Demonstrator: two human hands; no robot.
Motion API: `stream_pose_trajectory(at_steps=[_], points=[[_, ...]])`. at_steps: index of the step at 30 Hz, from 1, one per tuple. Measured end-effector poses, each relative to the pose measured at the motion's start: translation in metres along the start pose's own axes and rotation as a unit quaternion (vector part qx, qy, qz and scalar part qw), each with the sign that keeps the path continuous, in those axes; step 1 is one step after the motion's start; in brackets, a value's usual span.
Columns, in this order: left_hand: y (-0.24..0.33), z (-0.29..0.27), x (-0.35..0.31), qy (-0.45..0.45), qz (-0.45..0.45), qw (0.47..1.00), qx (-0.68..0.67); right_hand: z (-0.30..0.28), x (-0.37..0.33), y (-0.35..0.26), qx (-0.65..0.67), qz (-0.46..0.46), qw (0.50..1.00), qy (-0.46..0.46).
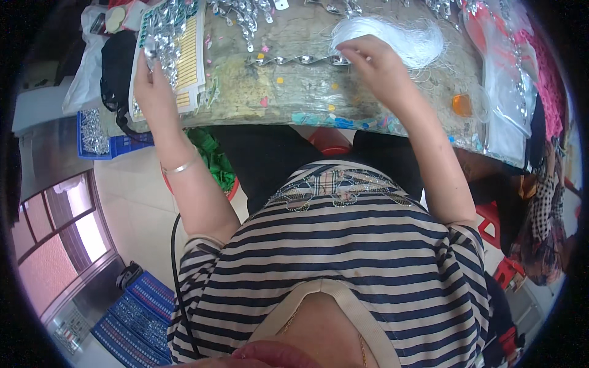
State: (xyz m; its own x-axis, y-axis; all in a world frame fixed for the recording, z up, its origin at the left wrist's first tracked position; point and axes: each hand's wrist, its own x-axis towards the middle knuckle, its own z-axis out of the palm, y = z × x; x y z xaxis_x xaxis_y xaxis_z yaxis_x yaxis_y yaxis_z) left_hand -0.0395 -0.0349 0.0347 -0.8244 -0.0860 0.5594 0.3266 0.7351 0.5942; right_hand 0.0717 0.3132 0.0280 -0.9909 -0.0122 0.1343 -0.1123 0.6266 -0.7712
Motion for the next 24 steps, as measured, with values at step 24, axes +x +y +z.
stream_pose_trajectory(at_steps=[24], points=[[0.139, 0.084, -0.071, -0.398, -0.075, 0.825, -0.394, 0.005, 0.001, -0.023, -0.278, -0.265, 0.923, 0.021]])
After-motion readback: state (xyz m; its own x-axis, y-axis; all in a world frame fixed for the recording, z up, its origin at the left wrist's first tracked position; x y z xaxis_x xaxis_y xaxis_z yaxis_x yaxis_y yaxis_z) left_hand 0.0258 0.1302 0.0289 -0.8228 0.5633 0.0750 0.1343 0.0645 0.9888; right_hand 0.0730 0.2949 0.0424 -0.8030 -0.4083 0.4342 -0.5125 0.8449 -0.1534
